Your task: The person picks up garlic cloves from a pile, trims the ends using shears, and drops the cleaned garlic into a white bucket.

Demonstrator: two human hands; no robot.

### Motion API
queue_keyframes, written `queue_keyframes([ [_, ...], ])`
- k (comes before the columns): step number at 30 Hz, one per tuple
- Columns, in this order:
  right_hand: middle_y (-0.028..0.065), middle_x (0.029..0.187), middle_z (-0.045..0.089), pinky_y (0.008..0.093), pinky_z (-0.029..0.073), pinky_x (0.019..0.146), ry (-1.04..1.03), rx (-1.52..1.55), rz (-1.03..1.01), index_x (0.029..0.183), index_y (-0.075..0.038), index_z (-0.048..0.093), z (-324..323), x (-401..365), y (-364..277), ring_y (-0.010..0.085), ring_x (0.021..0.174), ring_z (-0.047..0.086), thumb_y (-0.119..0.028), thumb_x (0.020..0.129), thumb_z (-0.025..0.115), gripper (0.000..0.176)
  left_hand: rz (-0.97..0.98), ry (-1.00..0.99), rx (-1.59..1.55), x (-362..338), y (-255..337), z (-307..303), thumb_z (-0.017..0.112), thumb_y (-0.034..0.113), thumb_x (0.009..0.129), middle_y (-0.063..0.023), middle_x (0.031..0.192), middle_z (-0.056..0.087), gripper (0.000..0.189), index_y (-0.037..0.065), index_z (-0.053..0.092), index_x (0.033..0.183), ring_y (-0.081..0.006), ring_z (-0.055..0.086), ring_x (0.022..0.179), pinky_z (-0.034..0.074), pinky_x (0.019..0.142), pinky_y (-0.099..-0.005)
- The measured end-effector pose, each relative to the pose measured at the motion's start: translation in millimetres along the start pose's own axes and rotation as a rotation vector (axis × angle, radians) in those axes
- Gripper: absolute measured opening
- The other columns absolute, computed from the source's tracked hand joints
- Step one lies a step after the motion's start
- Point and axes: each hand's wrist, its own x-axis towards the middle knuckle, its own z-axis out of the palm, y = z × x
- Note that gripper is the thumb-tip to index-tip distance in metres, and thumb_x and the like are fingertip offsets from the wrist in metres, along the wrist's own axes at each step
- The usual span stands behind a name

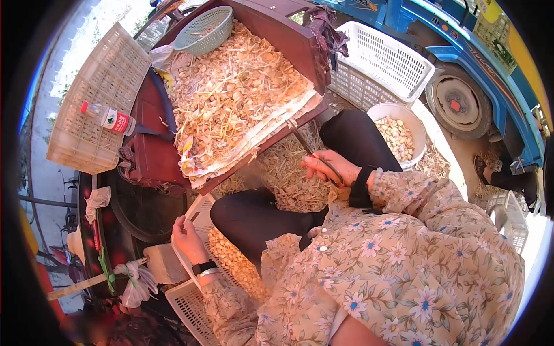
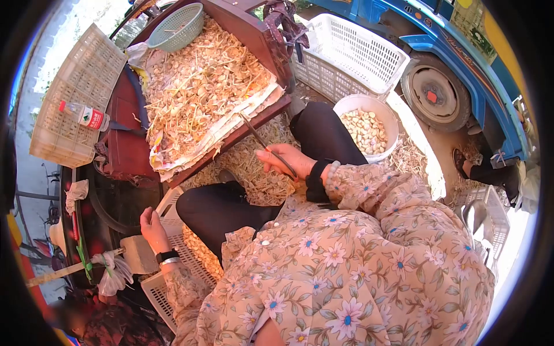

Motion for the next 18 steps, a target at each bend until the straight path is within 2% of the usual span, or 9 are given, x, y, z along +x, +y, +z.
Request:
queue_keyframes([
  [3, 0.0037, 0.068, 0.057, 0.0187, 0.037, 0.049, 0.054, -0.034, -0.003, 0.098, 0.004, 0.056, -9, 24, 6, 0.0044, 0.049, 0.042, -0.043, 0.09, 0.047, 0.049, 0.18, -0.201, -0.043, 38, 50, 85, 0.058, 0.008, 0.082, -0.011, 0.095, 0.062, 0.018, 0.0, 0.063, 0.098, -0.0169, 0.06, 0.086, 0.047, 0.076, -0.0286],
  [4, 0.0037, 0.068, 0.057, 0.0189, 0.037, 0.048, 0.08, 0.014, 0.019, 0.098, 0.004, 0.056, -10, 29, 10, 0.0046, 0.048, 0.042, -0.044, 0.09, 0.048, 0.048, 0.128, -0.283, -0.079, 52, 53, 112, 0.059, 0.01, 0.081, -0.0122, 0.093, 0.063, 0.019, 0.001, 0.063, 0.098, -0.0182, 0.061, 0.084, 0.047, 0.075, -0.028],
  [5, 0.0036, 0.067, 0.058, 0.0191, 0.037, 0.047, 0.107, 0.058, 0.036, 0.097, 0.003, 0.056, -15, 35, 19, 0.0047, 0.048, 0.042, -0.044, 0.089, 0.048, 0.048, 0.298, -0.219, -0.034, 67, 54, 142, 0.061, 0.011, 0.08, -0.0135, 0.093, 0.064, 0.021, 0.002, 0.064, 0.098, -0.0206, 0.062, 0.08, 0.047, 0.072, -0.0289],
  [8, -0.0014, 0.053, 0.044, 0.022, 0.027, 0.04, 0.188, 0.16, 0.057, 0.074, -0.003, 0.057, -24, 39, 54, 0.0055, 0.042, 0.035, -0.053, 0.084, 0.052, 0.052, 0.144, -0.254, 0.07, 95, 88, 178, 0.064, 0.013, 0.076, -0.015, 0.096, 0.062, 0.03, 0.001, 0.061, 0.103, -0.0262, 0.06, 0.084, 0.047, 0.075, -0.0337],
  [9, 0.0007, 0.056, 0.049, 0.0216, 0.028, 0.04, 0.234, 0.246, 0.062, 0.083, -0.001, 0.057, -22, 30, 43, 0.0056, 0.042, 0.036, -0.051, 0.084, 0.053, 0.05, 0.205, -0.203, 0.101, 105, 89, 188, 0.064, 0.013, 0.075, -0.0155, 0.097, 0.061, 0.033, 0.002, 0.059, 0.106, -0.0275, 0.06, 0.085, 0.046, 0.075, -0.0344],
  [11, 0.0022, 0.059, 0.053, 0.0213, 0.029, 0.04, 0.27, 0.326, 0.076, 0.088, 0.001, 0.056, -25, 30, 38, 0.0058, 0.042, 0.037, -0.049, 0.084, 0.054, 0.05, 0.318, -0.108, 0.17, 125, 81, 210, 0.066, 0.013, 0.074, -0.0167, 0.1, 0.059, 0.041, 0.002, 0.056, 0.111, -0.03, 0.058, 0.088, 0.046, 0.076, -0.0359],
  [14, 0.0034, 0.064, 0.057, 0.0206, 0.031, 0.041, 0.283, 0.363, 0.079, 0.094, 0.003, 0.056, -28, 26, 38, 0.006, 0.044, 0.039, -0.048, 0.085, 0.052, 0.052, 0.468, -0.141, 0.296, 130, 80, 225, 0.067, 0.012, 0.072, -0.018, 0.104, 0.057, 0.047, 0.003, 0.051, 0.115, -0.0328, 0.057, 0.088, 0.046, 0.075, -0.0378],
  [15, 0.0032, 0.065, 0.057, 0.0205, 0.031, 0.041, 0.282, 0.351, 0.074, 0.096, 0.004, 0.056, -28, 26, 40, 0.0058, 0.044, 0.039, -0.048, 0.085, 0.052, 0.053, 0.472, -0.11, 0.304, 130, 79, 229, 0.067, 0.011, 0.071, -0.0153, 0.096, 0.06, 0.047, 0.003, 0.05, 0.115, -0.029, 0.059, 0.081, 0.046, 0.072, -0.0361],
  [18, 0.0028, 0.066, 0.057, 0.0202, 0.031, 0.042, 0.257, 0.304, 0.076, 0.099, 0.005, 0.056, -25, 29, 40, 0.0054, 0.046, 0.04, -0.049, 0.086, 0.051, 0.055, 0.138, -0.305, 0.186, 137, 82, 223, 0.068, 0.01, 0.071, -0.011, 0.085, 0.061, 0.045, 0.003, 0.051, 0.112, -0.0229, 0.058, 0.072, 0.047, 0.068, -0.0332],
])
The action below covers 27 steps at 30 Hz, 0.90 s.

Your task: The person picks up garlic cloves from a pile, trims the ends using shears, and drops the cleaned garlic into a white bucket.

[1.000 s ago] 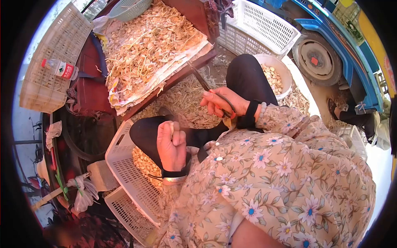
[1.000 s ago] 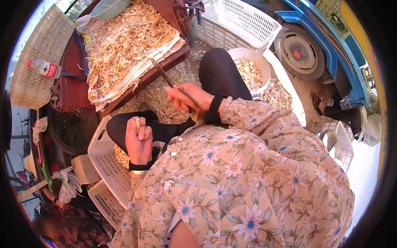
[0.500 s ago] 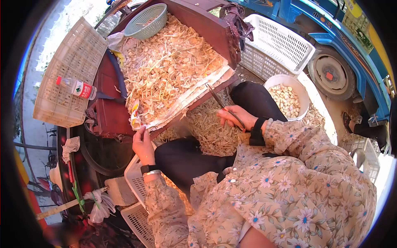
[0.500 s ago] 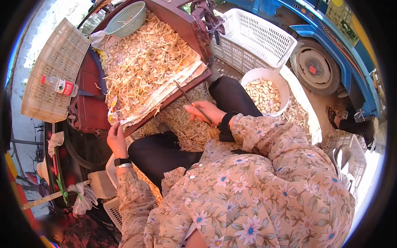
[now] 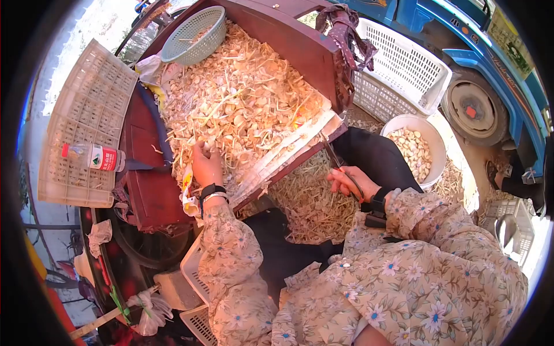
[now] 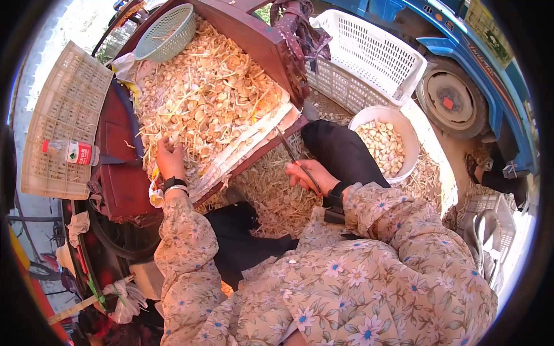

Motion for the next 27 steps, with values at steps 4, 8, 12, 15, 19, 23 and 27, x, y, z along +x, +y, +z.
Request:
queue_keyframes([
  [4, 0.0031, 0.068, 0.058, 0.0193, 0.035, 0.045, -0.05, -0.04, 0.035, 0.097, 0.002, 0.054, 7, 0, -3, 0.005, 0.048, 0.042, -0.04, 0.09, 0.049, 0.043, 0.074, -0.122, -0.031, 5, 11, -15, 0.071, 0.011, 0.07, -0.0058, 0.08, 0.06, 0.048, 0.0, 0.048, 0.111, -0.0161, 0.057, 0.069, 0.046, 0.061, -0.0286],
  [8, 0.0035, 0.068, 0.058, 0.0197, 0.035, 0.045, -0.065, -0.014, 0.031, 0.098, 0.003, 0.054, 6, -1, -3, 0.005, 0.048, 0.041, -0.039, 0.09, 0.048, 0.043, -0.175, -0.416, -0.494, 15, 20, -23, 0.074, 0.014, 0.068, -0.0044, 0.076, 0.057, 0.056, 0.0, 0.046, 0.114, -0.0096, 0.052, 0.051, 0.038, 0.043, -0.0217],
  [12, 0.0055, 0.068, 0.058, 0.0207, 0.037, 0.045, -0.047, 0.028, -0.002, 0.097, 0.004, 0.053, 2, -5, -3, 0.0058, 0.046, 0.042, -0.04, 0.092, 0.045, 0.045, -0.328, -0.315, -0.661, 18, 16, -10, 0.071, 0.033, 0.073, -0.0021, 0.06, 0.055, 0.044, 0.004, 0.053, 0.1, -0.0096, 0.049, 0.043, 0.029, 0.036, -0.0223],
  [15, 0.0046, 0.066, 0.056, 0.0208, 0.032, 0.043, -0.061, 0.023, -0.032, 0.099, 0.004, 0.053, -9, -3, 0, 0.0063, 0.044, 0.04, -0.041, 0.09, 0.048, 0.046, -0.354, -0.062, -0.768, 8, 18, 8, 0.064, 0.037, 0.081, -0.003, 0.057, 0.053, 0.033, 0.008, 0.053, 0.091, -0.01, 0.046, 0.037, 0.028, 0.033, -0.0207],
  [19, 0.0045, 0.068, 0.057, 0.0217, 0.032, 0.043, -0.066, -0.049, -0.043, 0.098, 0.004, 0.054, -12, -8, -9, 0.0064, 0.045, 0.04, -0.041, 0.09, 0.047, 0.046, -0.297, 0.105, -0.937, -30, 59, 4, 0.061, 0.032, 0.083, -0.0033, 0.061, 0.055, 0.029, 0.006, 0.053, 0.092, -0.0109, 0.047, 0.038, 0.034, 0.036, -0.0233],
  [23, 0.0042, 0.069, 0.058, 0.0207, 0.034, 0.047, -0.095, -0.165, -0.05, 0.1, 0.005, 0.054, -11, -19, -17, 0.006, 0.047, 0.041, -0.039, 0.091, 0.047, 0.045, -0.112, -0.01, -1.092, -93, 99, 9, 0.062, 0.022, 0.082, 0.0009, 0.063, 0.053, 0.019, 0.006, 0.056, 0.088, -0.0072, 0.046, 0.042, 0.038, 0.038, -0.0227],
  [27, 0.0043, 0.079, 0.06, 0.0189, 0.037, 0.056, -0.094, -0.119, -0.131, 0.108, 0.006, 0.051, 1, -30, -28, 0.0071, 0.059, 0.048, -0.037, 0.09, 0.049, 0.046, -0.014, -0.264, -1.111, -169, 122, 10, 0.06, 0.019, 0.082, -0.0008, 0.065, 0.055, 0.018, 0.005, 0.05, 0.088, -0.0046, 0.048, 0.056, 0.041, 0.044, -0.0225],
])
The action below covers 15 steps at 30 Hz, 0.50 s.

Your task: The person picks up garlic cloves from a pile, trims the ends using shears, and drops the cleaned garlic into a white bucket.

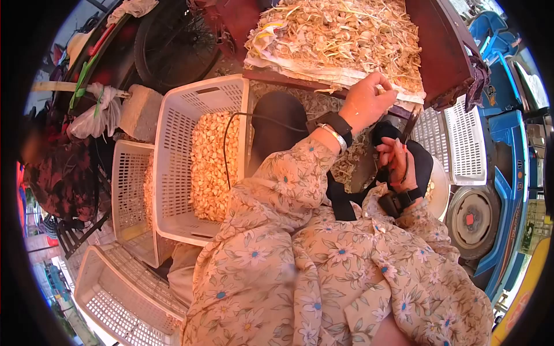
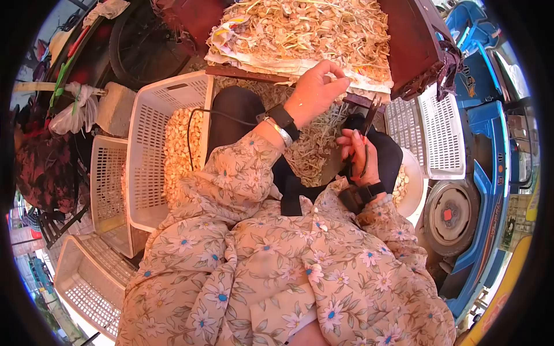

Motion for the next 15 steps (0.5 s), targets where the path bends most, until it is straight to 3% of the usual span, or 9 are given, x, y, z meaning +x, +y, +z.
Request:
queue_keyframes([
  [1, 0.0046, 0.081, 0.06, 0.0189, 0.038, 0.057, 0.016, 0.044, -0.045, 0.109, 0.006, 0.051, 4, -2, -6, 0.0077, 0.061, 0.049, -0.036, 0.09, 0.05, 0.047, 0.036, -0.068, -0.031, -9, -23, 5, 0.06, 0.018, 0.083, -0.0028, 0.067, 0.057, 0.019, 0.005, 0.049, 0.092, -0.0056, 0.049, 0.054, 0.041, 0.044, -0.0227],
  [2, 0.0055, 0.087, 0.06, 0.0197, 0.039, 0.06, -0.034, 0.106, -0.046, 0.113, 0.005, 0.05, 5, -2, -11, 0.0098, 0.068, 0.052, -0.032, 0.088, 0.055, 0.045, -0.146, -0.102, -0.086, -35, 3, 8, 0.057, 0.017, 0.084, -0.0042, 0.069, 0.058, 0.021, 0.004, 0.047, 0.097, -0.0068, 0.049, 0.051, 0.041, 0.043, -0.0228],
  [6, 0.0036, 0.079, 0.058, 0.0215, 0.041, 0.057, -0.188, 0.088, -0.013, 0.111, 0.003, 0.051, 22, -12, -30, 0.0096, 0.063, 0.051, -0.016, 0.085, 0.06, 0.034, -0.201, -0.221, -0.04, -74, -22, 13, 0.048, 0.006, 0.086, -0.0049, 0.069, 0.056, 0.018, 0.003, 0.044, 0.104, -0.009, 0.051, 0.05, 0.041, 0.043, -0.0225],
  [8, 0.0028, 0.075, 0.056, 0.0223, 0.042, 0.055, -0.153, 0.067, -0.01, 0.109, 0.002, 0.052, 28, -18, -29, 0.009, 0.061, 0.05, -0.013, 0.085, 0.059, 0.029, -0.228, -0.282, -0.075, -79, -28, 11, 0.045, 0.003, 0.086, -0.0055, 0.069, 0.056, 0.02, 0.004, 0.043, 0.106, -0.0095, 0.053, 0.051, 0.042, 0.044, -0.0226],
  [13, 0.0015, 0.075, 0.056, 0.0212, 0.042, 0.055, -0.13, 0.113, -0.015, 0.105, 0.001, 0.055, 33, -30, -30, 0.0079, 0.063, 0.051, -0.009, 0.082, 0.063, 0.026, -0.258, -0.275, -0.176, -95, -20, 7, 0.042, 0.001, 0.086, -0.0079, 0.079, 0.059, 0.03, 0.007, 0.035, 0.115, -0.0078, 0.052, 0.055, 0.041, 0.047, -0.0189],
  [15, 0.0002, 0.074, 0.056, 0.0209, 0.042, 0.056, -0.105, 0.014, 0.019, 0.102, 0.0, 0.056, 38, -44, -54, 0.0066, 0.064, 0.052, -0.007, 0.08, 0.065, 0.025, -0.335, -0.253, -0.143, -99, -2, 4, 0.046, 0.003, 0.082, -0.0102, 0.084, 0.058, 0.043, 0.002, 0.03, 0.121, -0.0089, 0.052, 0.054, 0.037, 0.046, -0.0179],
])
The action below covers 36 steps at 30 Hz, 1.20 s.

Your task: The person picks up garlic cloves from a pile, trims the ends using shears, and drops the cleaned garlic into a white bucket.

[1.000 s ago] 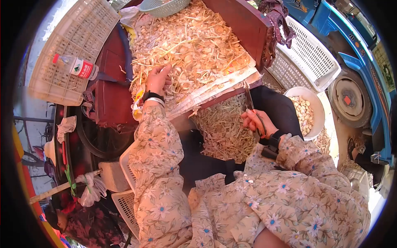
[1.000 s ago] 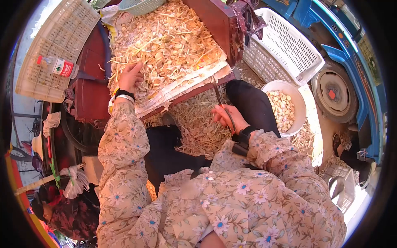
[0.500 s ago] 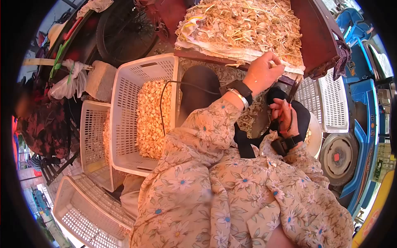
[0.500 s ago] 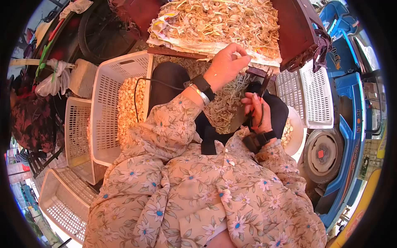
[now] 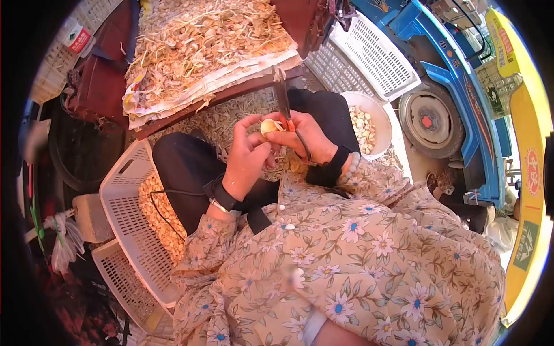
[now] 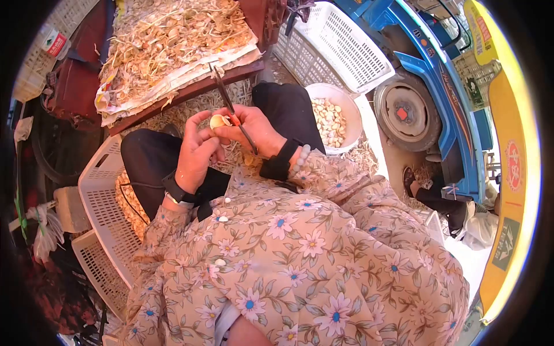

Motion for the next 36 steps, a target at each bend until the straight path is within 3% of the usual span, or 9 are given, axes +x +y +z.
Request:
queue_keyframes([
  [3, -0.0003, 0.072, 0.056, 0.0214, 0.042, 0.057, -0.046, 0.043, -0.121, 0.097, -0.002, 0.058, -10, 8, 26, 0.0056, 0.064, 0.05, -0.01, 0.078, 0.068, 0.023, -0.031, 0.028, -0.1, -6, 1, 1, 0.049, 0.009, 0.085, -0.0067, 0.083, 0.057, 0.039, 0.001, 0.038, 0.122, -0.0083, 0.052, 0.054, 0.036, 0.046, -0.0174],
  [7, 0.0006, 0.062, 0.051, 0.0267, 0.04, 0.053, -0.006, -0.473, -0.245, 0.077, -0.003, 0.056, -15, 4, 29, 0.0059, 0.06, 0.045, -0.013, 0.072, 0.073, 0.021, -0.115, 0.091, -0.036, -13, 2, 2, 0.053, 0.014, 0.088, -0.005, 0.086, 0.058, 0.032, 0.001, 0.047, 0.116, -0.0085, 0.055, 0.06, 0.039, 0.047, -0.0179],
  [10, 0.0045, 0.062, 0.053, 0.0287, 0.041, 0.053, -0.017, -0.527, -0.275, 0.075, -0.002, 0.055, -6, -7, 18, 0.0105, 0.057, 0.049, -0.013, 0.072, 0.072, 0.02, -0.137, 0.115, -0.007, -12, 0, -1, 0.05, 0.006, 0.087, -0.0065, 0.093, 0.06, 0.028, 0.0, 0.05, 0.115, -0.0095, 0.057, 0.07, 0.046, 0.058, -0.019],
  [13, 0.011, 0.067, 0.058, 0.0307, 0.045, 0.059, 0.107, -0.693, -0.271, 0.077, -0.001, 0.056, -5, -4, 22, 0.0211, 0.057, 0.055, -0.015, 0.071, 0.07, 0.021, -0.191, 0.105, -0.246, -15, 1, 2, 0.052, 0.005, 0.086, -0.008, 0.097, 0.059, 0.027, 0.0, 0.052, 0.112, -0.0115, 0.059, 0.077, 0.049, 0.063, -0.0204],
  [19, 0.0124, 0.056, 0.049, 0.0337, 0.045, 0.074, 0.044, -0.768, -0.613, 0.076, -0.001, 0.053, -9, -3, 37, 0.0259, 0.05, 0.049, -0.013, 0.069, 0.072, 0.023, -0.179, 0.117, -0.264, -22, 0, 2, 0.053, 0.0, 0.085, -0.0086, 0.096, 0.06, 0.022, 0.0, 0.051, 0.107, -0.0154, 0.061, 0.08, 0.051, 0.067, -0.026],
  [23, 0.0126, 0.068, 0.055, 0.0347, 0.046, 0.071, 0.103, -0.759, -0.453, 0.076, -0.001, 0.053, -9, -30, 24, 0.0284, 0.062, 0.054, -0.025, 0.065, 0.076, 0.035, -0.163, 0.055, -0.338, -29, -3, 1, 0.054, 0.001, 0.085, -0.0079, 0.093, 0.059, 0.021, 0.002, 0.05, 0.105, -0.015, 0.059, 0.08, 0.05, 0.067, -0.0244],
  [28, 0.0123, 0.084, 0.057, 0.0361, 0.047, 0.068, 0.173, -0.966, -0.418, 0.082, -0.002, 0.054, -20, -28, 10, 0.0295, 0.079, 0.058, -0.041, 0.06, 0.076, 0.051, 0.009, 0.238, -0.452, -18, 22, -31, 0.053, 0.005, 0.087, -0.0057, 0.095, 0.059, 0.022, 0.003, 0.05, 0.108, -0.0119, 0.057, 0.079, 0.047, 0.066, -0.0203],
  [32, 0.0118, 0.087, 0.058, 0.0381, 0.048, 0.068, 0.084, -1.045, -0.336, 0.091, -0.002, 0.057, -16, -32, 11, 0.0296, 0.082, 0.06, -0.051, 0.065, 0.07, 0.056, 0.098, 0.224, -0.405, -23, 36, -17, 0.053, 0.005, 0.087, -0.0059, 0.098, 0.059, 0.03, 0.003, 0.048, 0.116, -0.0096, 0.056, 0.079, 0.046, 0.066, -0.02],
  [36, 0.0128, 0.082, 0.058, 0.0387, 0.048, 0.069, 0.061, -0.98, -0.312, 0.086, -0.001, 0.055, -14, -30, 10, 0.031, 0.083, 0.059, -0.046, 0.065, 0.072, 0.052, 0.097, 0.256, -0.375, -25, 34, -17, 0.053, 0.006, 0.087, -0.0063, 0.099, 0.059, 0.029, 0.003, 0.048, 0.116, -0.0101, 0.056, 0.079, 0.046, 0.066, -0.0195],
])
